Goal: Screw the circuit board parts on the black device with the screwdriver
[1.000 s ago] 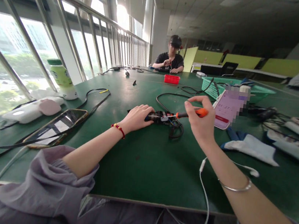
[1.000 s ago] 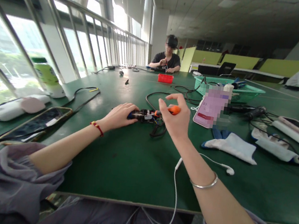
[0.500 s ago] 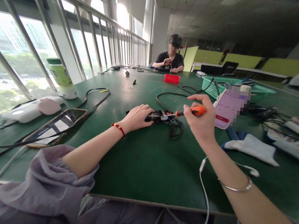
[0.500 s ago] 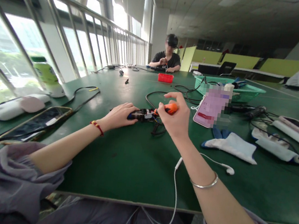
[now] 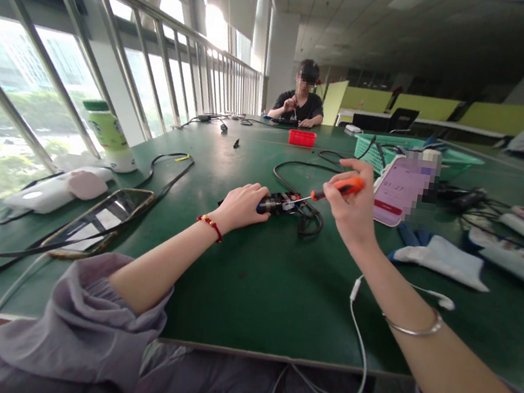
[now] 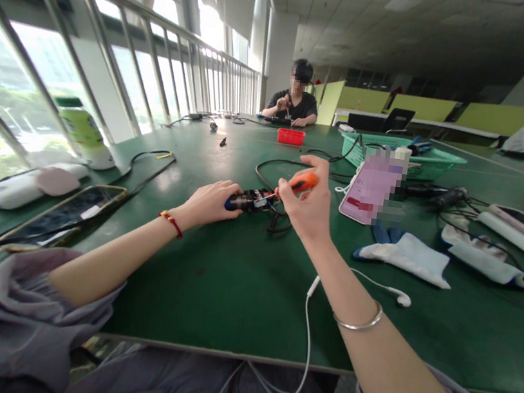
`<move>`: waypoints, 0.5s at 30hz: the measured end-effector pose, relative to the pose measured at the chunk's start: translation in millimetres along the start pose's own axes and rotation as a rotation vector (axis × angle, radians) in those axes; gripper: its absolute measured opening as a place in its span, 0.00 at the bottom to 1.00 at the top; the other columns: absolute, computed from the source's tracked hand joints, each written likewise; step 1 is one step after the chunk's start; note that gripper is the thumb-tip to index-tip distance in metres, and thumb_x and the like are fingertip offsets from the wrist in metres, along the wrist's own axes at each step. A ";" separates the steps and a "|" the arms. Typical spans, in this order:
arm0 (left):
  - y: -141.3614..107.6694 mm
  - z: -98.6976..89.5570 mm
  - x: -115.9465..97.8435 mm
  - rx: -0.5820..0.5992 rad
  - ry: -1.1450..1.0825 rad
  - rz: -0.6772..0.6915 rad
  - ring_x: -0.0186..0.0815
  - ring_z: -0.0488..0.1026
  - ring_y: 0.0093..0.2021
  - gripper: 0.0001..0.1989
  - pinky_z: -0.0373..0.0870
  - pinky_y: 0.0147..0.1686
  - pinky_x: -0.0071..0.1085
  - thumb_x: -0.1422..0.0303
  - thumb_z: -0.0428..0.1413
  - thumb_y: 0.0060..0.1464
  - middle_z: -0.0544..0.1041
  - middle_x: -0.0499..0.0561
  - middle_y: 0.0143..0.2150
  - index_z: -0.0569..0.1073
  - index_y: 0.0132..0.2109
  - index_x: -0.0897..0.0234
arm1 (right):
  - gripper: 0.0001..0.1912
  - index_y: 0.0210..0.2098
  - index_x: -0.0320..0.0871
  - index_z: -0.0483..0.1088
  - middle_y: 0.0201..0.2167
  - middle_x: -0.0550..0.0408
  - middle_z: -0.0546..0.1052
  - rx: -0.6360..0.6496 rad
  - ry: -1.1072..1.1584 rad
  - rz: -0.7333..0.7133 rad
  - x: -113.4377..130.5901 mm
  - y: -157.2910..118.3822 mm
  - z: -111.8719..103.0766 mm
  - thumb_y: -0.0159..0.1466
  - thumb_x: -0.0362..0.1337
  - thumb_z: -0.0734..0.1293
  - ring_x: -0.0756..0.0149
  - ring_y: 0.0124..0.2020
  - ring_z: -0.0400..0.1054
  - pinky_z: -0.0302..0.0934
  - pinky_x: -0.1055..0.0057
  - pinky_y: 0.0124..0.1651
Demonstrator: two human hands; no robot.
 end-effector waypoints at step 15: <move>-3.1 -3.6 -1.0 0.035 0.045 -0.062 0.46 0.74 0.40 0.17 0.67 0.32 0.33 0.58 0.52 0.52 0.75 0.56 0.40 0.65 0.46 0.63 | 0.12 0.32 0.45 0.65 0.19 0.62 0.62 0.063 0.006 0.128 -16.2 0.4 6.7 0.60 0.47 0.62 0.72 0.20 0.61 0.57 0.72 0.25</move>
Point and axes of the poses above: each hand's wrist, its own y-axis towards the middle knuckle, its own z-axis out of the palm, x = y × z, the point moved 10 cm from there along y, towards the middle knuckle
